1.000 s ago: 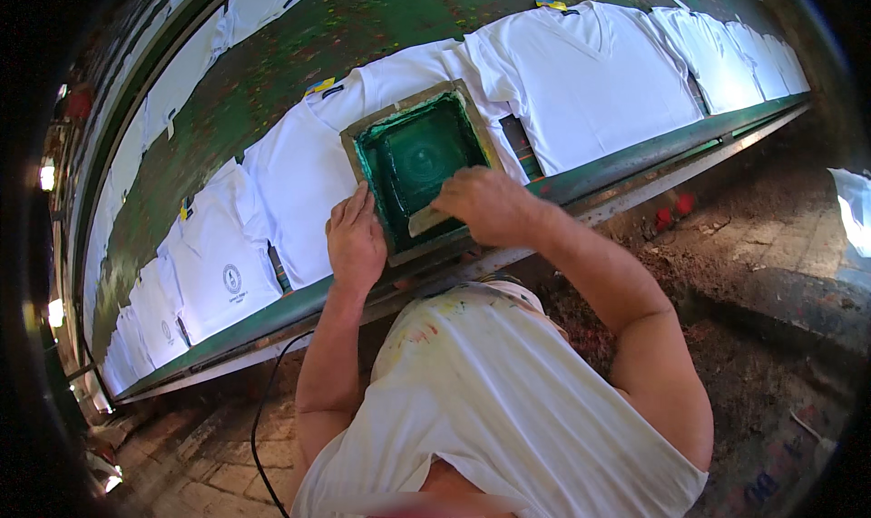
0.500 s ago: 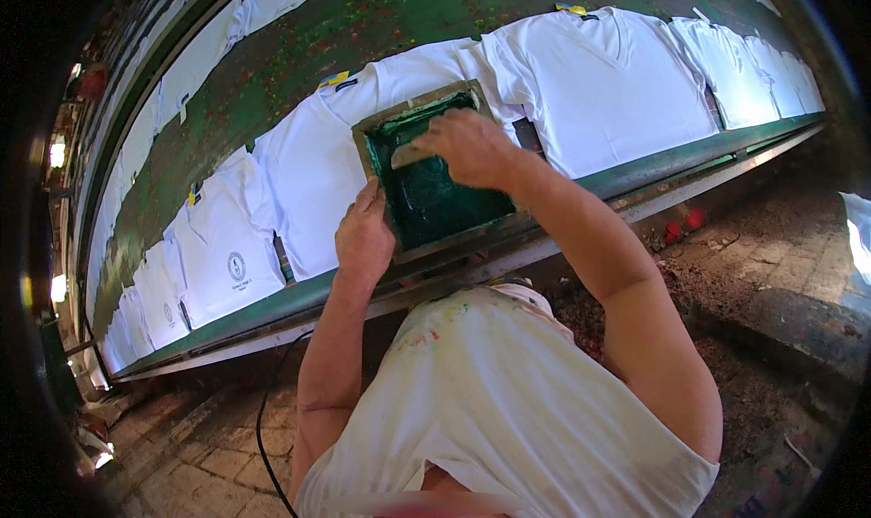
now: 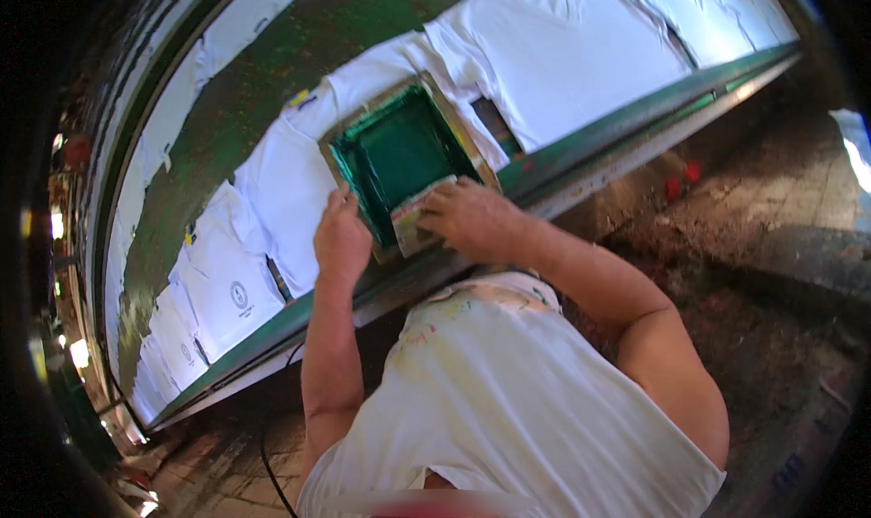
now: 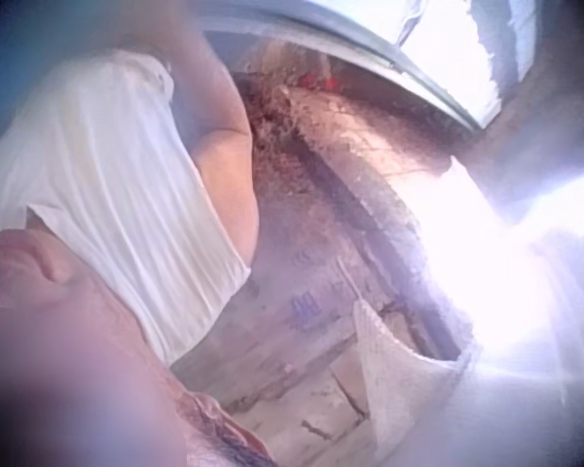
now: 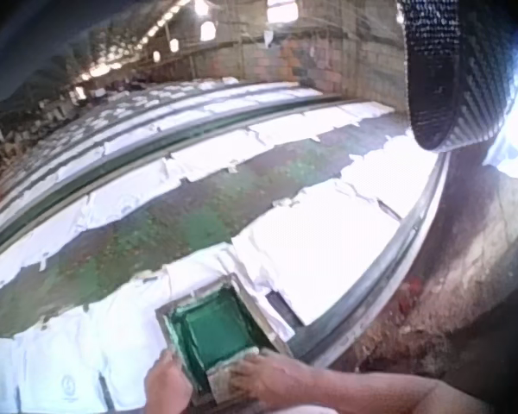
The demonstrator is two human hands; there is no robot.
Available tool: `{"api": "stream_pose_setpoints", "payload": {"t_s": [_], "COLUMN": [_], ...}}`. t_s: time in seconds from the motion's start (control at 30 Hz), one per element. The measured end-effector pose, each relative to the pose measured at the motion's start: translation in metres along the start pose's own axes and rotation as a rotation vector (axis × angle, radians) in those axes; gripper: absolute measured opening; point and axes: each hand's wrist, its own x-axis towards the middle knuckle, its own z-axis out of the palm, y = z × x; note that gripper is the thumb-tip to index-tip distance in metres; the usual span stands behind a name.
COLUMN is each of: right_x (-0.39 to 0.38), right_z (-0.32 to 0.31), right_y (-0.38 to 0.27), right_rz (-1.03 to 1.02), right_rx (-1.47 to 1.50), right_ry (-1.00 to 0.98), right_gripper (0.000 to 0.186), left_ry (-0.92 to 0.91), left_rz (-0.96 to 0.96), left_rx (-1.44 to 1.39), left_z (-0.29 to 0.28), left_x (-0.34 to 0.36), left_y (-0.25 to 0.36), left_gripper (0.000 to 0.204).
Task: The person uses a squeegee to apply green ink through a screen-printing frame onto a white t-shirt laid on a workbench. They repeat the process on multiple shirts, repositioning the frame and wiping the squeegee between prints.
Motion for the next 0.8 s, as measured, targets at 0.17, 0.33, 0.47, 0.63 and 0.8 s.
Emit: {"api": "stream_pose_setpoints", "payload": {"t_s": [0.17,0.33,0.47,0.63,0.8], "right_x": [-0.023,-0.023,-0.026,-0.021,0.003], "right_z": [-0.027,-0.048,-0.027,0.006,0.000], "right_y": [0.011,-0.017,-0.034,-0.025,-0.003], "right_rz": [0.133,0.182,0.188,0.169,0.046], "right_rx": [0.134,0.064,-0.060,-0.143,-0.129], "right_ry": [0.258,0.203,0.056,0.045,0.031], "right_gripper": [0.050,0.050,0.058,0.055,0.052], "left_ry": [-0.099,-0.039,-0.101,-0.009,-0.105], "left_rz": [0.027,0.066,0.068,0.094,-0.011], "left_rx": [-0.003,-0.024,-0.009,-0.052,-0.043], "left_z": [0.001,-0.010,-0.013,-0.008,-0.015], "left_x": [-0.006,0.005,0.010,0.003,0.003], "left_y": [-0.006,-0.002,-0.004,-0.010,-0.004], "left_gripper": [0.037,0.023,0.013,0.018,0.025]}}
